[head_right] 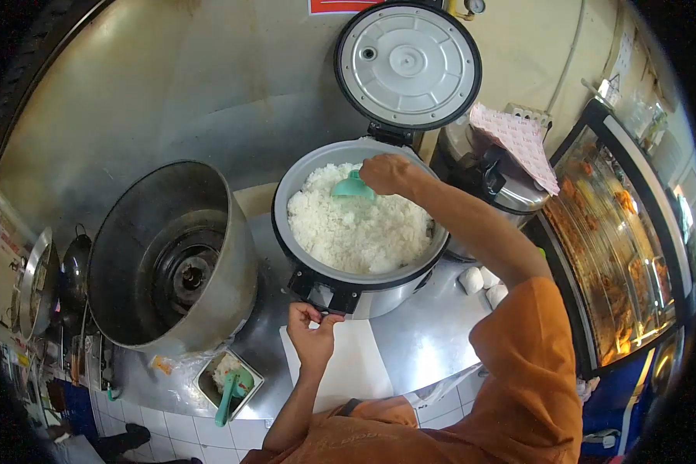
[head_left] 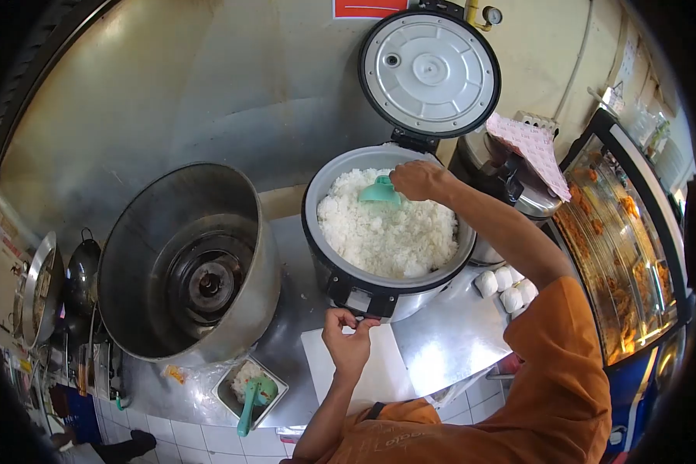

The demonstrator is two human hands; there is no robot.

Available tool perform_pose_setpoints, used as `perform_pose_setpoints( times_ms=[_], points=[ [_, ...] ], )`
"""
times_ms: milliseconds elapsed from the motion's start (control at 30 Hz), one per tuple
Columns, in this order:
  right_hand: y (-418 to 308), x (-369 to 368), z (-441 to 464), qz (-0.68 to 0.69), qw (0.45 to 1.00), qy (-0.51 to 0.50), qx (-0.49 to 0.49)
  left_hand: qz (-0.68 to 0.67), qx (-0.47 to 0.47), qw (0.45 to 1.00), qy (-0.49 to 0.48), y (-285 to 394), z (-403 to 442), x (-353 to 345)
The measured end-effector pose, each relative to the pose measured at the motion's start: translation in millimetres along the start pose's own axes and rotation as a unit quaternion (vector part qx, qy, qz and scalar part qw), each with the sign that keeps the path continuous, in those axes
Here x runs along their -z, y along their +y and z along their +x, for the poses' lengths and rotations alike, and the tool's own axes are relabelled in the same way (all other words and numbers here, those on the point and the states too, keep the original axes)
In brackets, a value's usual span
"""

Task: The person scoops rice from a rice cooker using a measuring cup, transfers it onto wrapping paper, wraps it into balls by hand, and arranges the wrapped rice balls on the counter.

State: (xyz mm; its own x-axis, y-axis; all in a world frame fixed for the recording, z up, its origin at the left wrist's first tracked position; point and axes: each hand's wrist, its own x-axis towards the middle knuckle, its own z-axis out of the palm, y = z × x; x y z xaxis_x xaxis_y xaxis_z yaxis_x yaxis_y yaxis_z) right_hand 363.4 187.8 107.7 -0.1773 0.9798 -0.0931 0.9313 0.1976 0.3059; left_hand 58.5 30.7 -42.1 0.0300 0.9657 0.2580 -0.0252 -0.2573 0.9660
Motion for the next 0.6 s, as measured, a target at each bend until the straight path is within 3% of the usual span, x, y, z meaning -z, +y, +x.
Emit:
perform_pose_setpoints(
  times_ms=[133,267,500,600],
  points=[
    [-32.2,41.9,-21.1,0.018,0.998,-0.048,0.036,0.015,0.006,1.000,-0.003,6.9,2.1,0.4],
    [-68.6,30.2,-43.2,0.074,0.991,-0.054,0.096,0.035,-0.007,0.999,-0.004,17.3,5.5,0.3],
    [-99.7,77.0,-101.2,0.122,0.982,-0.129,0.066,0.011,0.023,1.000,-0.014,8.4,2.7,-1.5],
    [-56.2,68.7,-101.0,0.097,0.966,-0.034,0.239,0.048,0.009,0.999,-0.010,20.4,3.6,0.1]
  ],
)
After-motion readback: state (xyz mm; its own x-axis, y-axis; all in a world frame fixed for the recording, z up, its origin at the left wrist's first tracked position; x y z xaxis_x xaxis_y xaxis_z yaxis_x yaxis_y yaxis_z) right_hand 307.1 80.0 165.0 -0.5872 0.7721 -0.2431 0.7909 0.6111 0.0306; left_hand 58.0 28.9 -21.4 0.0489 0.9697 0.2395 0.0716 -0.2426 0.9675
